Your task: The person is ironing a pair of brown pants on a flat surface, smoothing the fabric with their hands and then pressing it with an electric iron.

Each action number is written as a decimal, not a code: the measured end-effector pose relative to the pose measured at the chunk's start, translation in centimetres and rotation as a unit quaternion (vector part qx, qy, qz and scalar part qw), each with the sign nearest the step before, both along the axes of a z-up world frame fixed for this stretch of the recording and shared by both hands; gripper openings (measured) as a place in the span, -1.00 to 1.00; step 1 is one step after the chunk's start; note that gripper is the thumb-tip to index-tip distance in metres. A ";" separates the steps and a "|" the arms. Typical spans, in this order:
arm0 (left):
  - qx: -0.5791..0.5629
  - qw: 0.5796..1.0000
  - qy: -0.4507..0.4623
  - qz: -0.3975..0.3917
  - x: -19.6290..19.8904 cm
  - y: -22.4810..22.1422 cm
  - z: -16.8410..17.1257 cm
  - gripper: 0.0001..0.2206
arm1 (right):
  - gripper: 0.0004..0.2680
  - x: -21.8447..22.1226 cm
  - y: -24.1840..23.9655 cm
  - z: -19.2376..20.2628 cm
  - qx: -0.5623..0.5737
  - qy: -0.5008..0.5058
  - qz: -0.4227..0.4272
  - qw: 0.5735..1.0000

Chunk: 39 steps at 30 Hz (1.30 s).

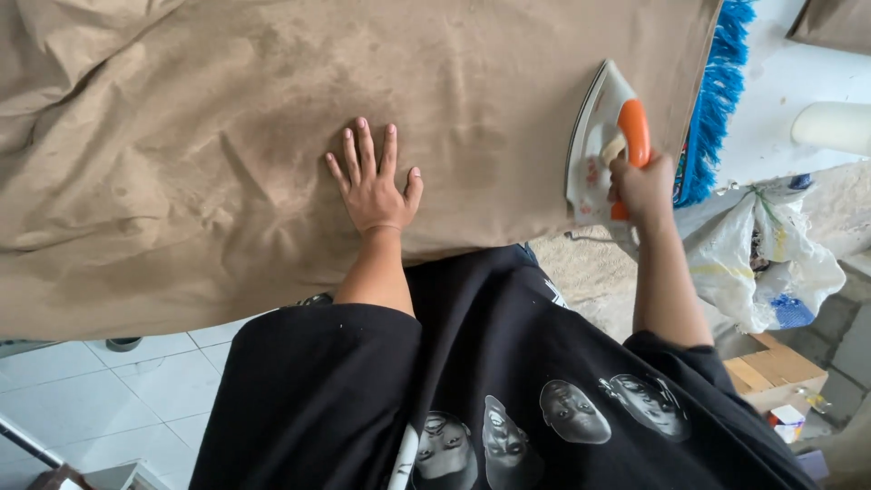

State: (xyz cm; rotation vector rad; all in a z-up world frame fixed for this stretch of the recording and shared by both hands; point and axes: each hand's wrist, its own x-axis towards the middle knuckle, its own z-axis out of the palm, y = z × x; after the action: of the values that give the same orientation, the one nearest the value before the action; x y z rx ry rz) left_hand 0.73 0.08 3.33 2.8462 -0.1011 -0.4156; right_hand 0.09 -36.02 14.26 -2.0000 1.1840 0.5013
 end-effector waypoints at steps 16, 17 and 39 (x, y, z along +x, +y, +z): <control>0.009 0.989 -0.148 -0.012 -0.8 0.2 -3.2 -0.30 | -0.92 10.4 -13.6 -11.5 0.098 -0.172 -0.011 0.980; 0.007 0.989 -0.149 -0.012 -1.0 0.2 -3.0 -0.30 | -0.92 7.9 -11.4 -10.4 0.096 -0.173 -0.011 0.980; -0.001 0.999 -0.043 -0.008 0.1 0.2 -0.9 -0.33 | -0.96 12.3 11.9 -1.9 0.058 -0.057 0.116 0.990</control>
State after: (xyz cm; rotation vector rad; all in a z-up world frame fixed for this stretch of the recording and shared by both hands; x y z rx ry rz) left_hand 0.87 0.29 2.40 2.8630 -0.1415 -0.2952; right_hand 12.41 -24.07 12.37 -2.0464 0.8388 0.5493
